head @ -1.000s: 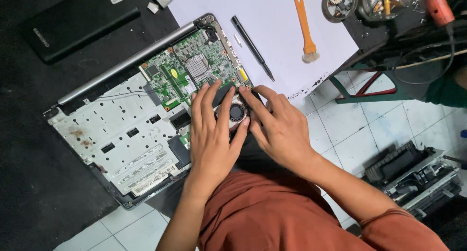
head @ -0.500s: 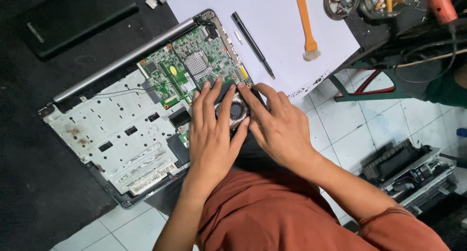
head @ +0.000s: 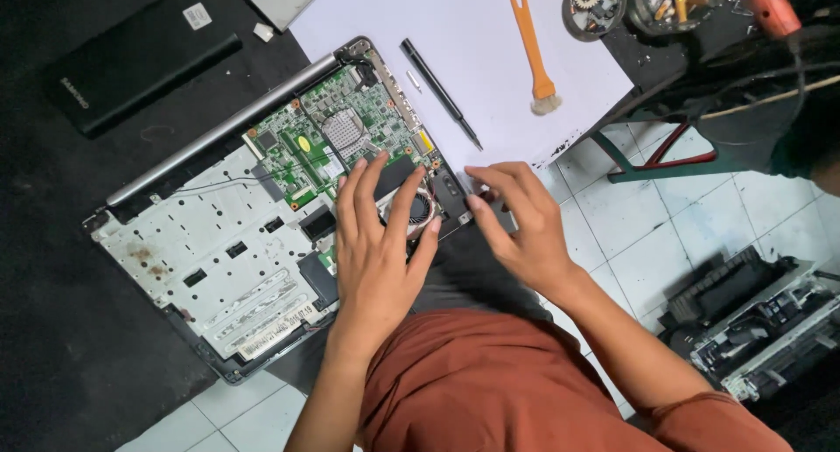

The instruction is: Reattaching a laptop screen assembly to the base and installing internal components like the cooling fan.

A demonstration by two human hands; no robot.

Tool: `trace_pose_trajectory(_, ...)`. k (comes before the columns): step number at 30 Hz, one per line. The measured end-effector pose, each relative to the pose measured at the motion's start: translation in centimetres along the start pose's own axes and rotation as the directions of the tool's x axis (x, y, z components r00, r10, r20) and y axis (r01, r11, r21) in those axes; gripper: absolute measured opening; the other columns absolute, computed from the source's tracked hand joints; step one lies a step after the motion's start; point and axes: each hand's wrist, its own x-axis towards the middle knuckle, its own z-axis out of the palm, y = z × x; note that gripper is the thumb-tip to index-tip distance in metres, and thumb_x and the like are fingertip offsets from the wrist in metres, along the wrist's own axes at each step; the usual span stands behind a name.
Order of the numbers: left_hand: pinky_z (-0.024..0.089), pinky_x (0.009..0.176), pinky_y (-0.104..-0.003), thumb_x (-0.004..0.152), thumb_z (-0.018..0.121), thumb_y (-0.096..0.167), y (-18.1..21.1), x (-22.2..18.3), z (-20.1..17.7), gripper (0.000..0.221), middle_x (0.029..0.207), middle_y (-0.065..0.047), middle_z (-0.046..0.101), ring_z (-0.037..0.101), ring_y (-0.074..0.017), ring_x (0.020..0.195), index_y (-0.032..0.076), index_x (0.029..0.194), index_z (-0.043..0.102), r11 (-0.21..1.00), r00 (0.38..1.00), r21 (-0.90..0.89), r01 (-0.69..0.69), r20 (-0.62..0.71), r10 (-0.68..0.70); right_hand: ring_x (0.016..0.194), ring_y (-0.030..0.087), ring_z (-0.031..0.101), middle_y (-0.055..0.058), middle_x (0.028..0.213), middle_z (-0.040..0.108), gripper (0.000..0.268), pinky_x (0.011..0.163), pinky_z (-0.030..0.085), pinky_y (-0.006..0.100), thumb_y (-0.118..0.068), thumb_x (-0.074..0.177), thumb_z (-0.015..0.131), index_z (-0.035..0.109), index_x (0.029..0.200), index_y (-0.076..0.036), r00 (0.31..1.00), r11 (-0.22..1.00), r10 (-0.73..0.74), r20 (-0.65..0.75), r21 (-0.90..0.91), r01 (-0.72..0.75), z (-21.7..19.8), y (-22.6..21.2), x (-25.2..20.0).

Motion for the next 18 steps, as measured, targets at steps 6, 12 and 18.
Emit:
trace_pose_trajectory(6,0.032,0.124,-0.059,0.107,0.054,0.031,0.1,0.0,0.1,0.046,0.156,-0.018,0.037,0.029,-0.0384,0.15,0.009,0.147,0.048,0.999,1.0,-0.032,0.012,-0.005,-0.012,0.087,0.023,0.061,0.011,0.106,0.06,0.02,0.077,0.051,0.033,-0.012,0.106,0.061,0.067,0.124,-0.005,1.0,0.998,-0.019,-0.024,-0.059,0.018,0.6,0.2,0.0)
trace_pose_trajectory(12,0.017,0.121,-0.067,0.105,0.058,0.016,0.3,-0.1,-1.4,0.037,0.149,-0.024,0.04,0.029,-0.0459,0.146,0.003,0.139,0.056,0.821,0.99,-0.567,0.066,-0.065,-0.124,0.082,0.027,0.06,0.01,0.098,0.06,0.019,0.074,0.052,0.038,-0.004,0.101,0.062,0.069,0.119,-0.001,0.938,0.996,-0.02,-0.347,0.074,0.049,3.2,5.1,-4.7)
trace_pose_trajectory(18,0.033,0.114,-0.064,0.108,0.051,0.015,0.0,-0.3,-4.2,0.026,0.141,-0.021,0.049,0.044,-0.0466,0.14,0.002,0.126,0.064,0.763,0.977,-0.637,0.111,-0.072,-0.201,0.086,0.044,0.066,0.023,0.089,0.061,0.013,0.075,0.052,0.049,-0.006,0.101,0.064,0.064,0.109,0.005,0.989,0.987,0.147,-0.03,0.073,-0.144,6.7,9.0,-9.2)
